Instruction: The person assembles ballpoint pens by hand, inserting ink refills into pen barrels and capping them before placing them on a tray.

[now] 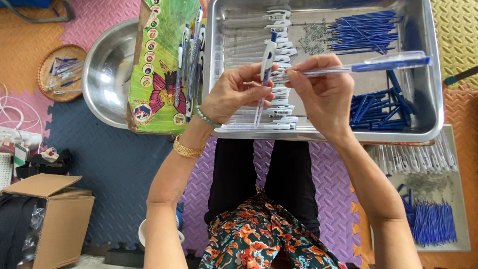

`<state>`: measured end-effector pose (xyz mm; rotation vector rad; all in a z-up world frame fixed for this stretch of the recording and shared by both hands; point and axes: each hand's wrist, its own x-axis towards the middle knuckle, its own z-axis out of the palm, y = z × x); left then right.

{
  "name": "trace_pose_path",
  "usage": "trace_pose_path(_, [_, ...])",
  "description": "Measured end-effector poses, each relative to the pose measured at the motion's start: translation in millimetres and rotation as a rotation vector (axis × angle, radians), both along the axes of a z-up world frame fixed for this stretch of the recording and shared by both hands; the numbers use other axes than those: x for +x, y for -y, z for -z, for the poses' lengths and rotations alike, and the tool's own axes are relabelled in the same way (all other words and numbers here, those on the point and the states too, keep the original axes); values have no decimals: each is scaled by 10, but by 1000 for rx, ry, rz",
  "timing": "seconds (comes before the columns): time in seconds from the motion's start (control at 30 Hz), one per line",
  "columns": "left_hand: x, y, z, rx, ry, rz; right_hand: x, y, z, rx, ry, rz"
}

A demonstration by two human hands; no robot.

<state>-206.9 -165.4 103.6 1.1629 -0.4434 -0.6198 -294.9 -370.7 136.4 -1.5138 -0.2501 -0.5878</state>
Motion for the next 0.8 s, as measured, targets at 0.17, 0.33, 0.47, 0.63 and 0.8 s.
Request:
trace_pose_path(0.17, [7,69,130,-24,10,41,27,-53,67,-64,26,52])
trace_pose_path(0.33, [-11,109,81,-35,-8,51,34,-48,137,-79,54,64])
trace_pose_path(0.47, [-56,124,18,-29,-16,34,23,-46,146,-118,68,89])
trace_pose_path(0.63, [-53,166,190,-34,-16,4,11,-33,126,-167,93,76])
trace_pose_path(0.8, [-118,152,166,28,-6,-16,51,86,403,-423,235,140])
